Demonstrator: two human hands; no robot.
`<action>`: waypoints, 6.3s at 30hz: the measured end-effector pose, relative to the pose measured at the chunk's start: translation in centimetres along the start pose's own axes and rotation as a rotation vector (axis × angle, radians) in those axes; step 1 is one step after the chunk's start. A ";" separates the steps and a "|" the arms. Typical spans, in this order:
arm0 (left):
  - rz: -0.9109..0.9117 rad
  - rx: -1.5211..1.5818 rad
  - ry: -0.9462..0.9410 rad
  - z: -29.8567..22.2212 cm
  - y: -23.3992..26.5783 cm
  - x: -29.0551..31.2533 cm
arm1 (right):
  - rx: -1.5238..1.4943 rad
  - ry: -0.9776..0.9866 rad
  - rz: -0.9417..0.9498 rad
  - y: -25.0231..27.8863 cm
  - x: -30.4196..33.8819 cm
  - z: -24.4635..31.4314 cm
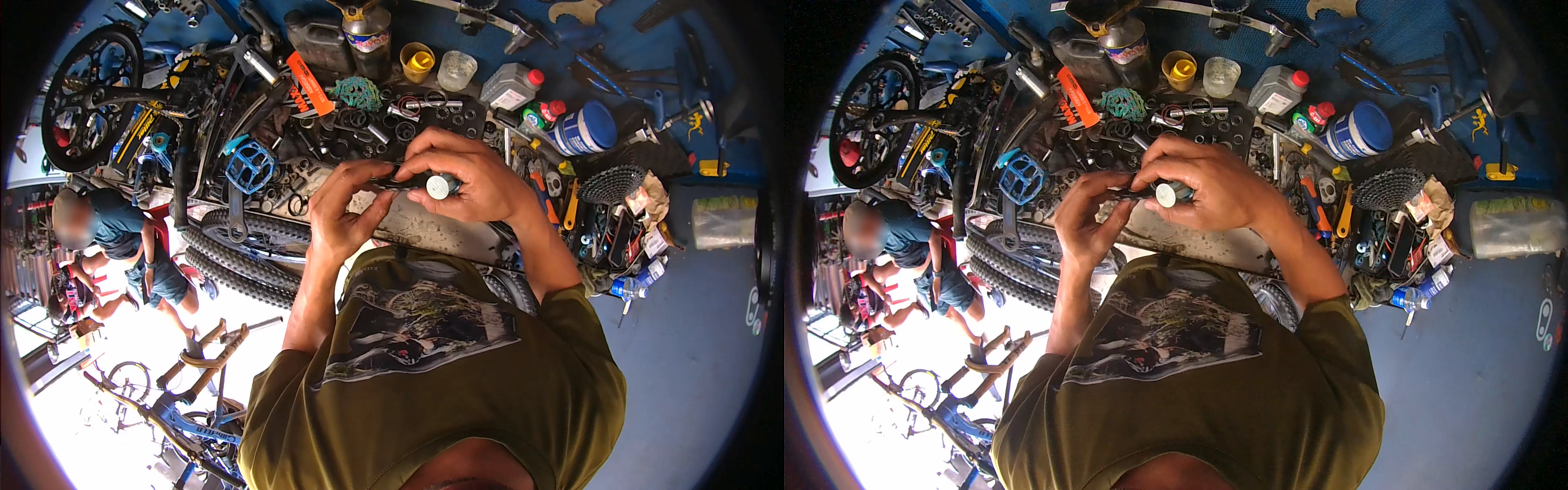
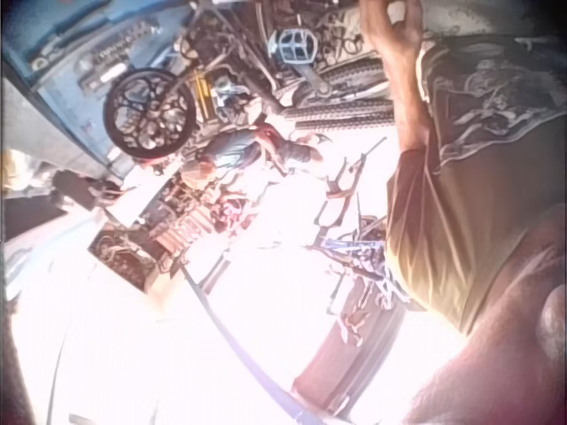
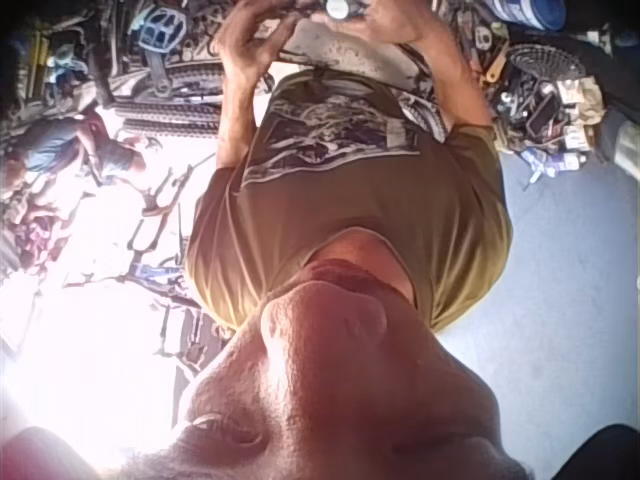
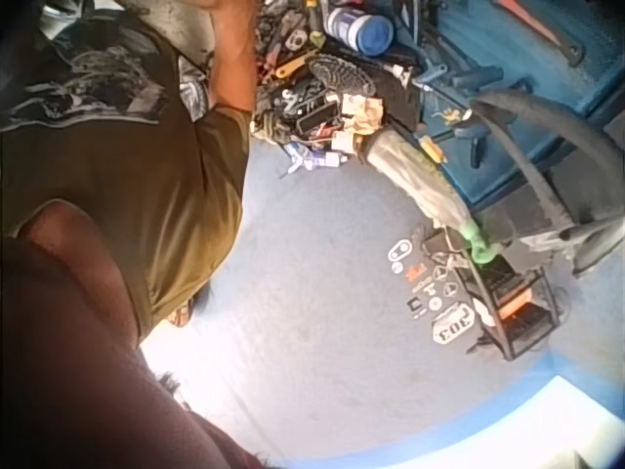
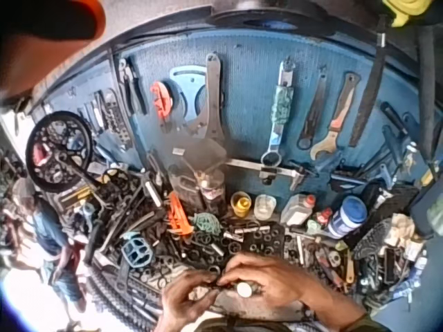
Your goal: The person handles small bicycle components on a cluttered workbench, repeatedly picking up bearings, seals, and a cassette sprocket. They apply lubricant from a small tube to the parts and rotate them to spread the grease. The person continues to handle and lubricate multiple small parts throughout the clip.
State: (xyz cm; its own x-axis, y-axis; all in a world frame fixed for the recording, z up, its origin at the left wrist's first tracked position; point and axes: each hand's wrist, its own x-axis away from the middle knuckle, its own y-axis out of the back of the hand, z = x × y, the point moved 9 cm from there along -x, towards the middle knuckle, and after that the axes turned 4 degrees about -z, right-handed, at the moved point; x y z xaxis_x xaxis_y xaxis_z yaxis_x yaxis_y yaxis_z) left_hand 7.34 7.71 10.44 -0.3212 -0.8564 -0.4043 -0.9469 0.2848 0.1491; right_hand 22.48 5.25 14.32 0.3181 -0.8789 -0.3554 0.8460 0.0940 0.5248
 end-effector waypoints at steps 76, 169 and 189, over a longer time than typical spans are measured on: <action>0.269 -0.436 0.074 12.3 -8.6 -0.4 | 0.799 -0.904 -0.066 4.4 16.3 -19.8; 0.159 1.339 0.600 6.7 -6.6 -0.7 | -1.179 0.225 -0.482 7.3 -0.8 2.0; 0.240 1.427 0.542 2.6 -7.9 -0.8 | -1.159 0.336 -0.447 5.4 -2.0 2.9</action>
State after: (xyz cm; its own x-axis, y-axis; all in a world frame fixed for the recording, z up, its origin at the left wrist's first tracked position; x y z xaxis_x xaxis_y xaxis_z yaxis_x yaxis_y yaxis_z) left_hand 15.05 7.22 7.24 -0.7184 -0.6903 -0.0857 -0.2015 0.3245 -0.9242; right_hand 25.19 6.16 20.06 -0.1399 -0.7947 -0.5906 0.7283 0.3215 -0.6051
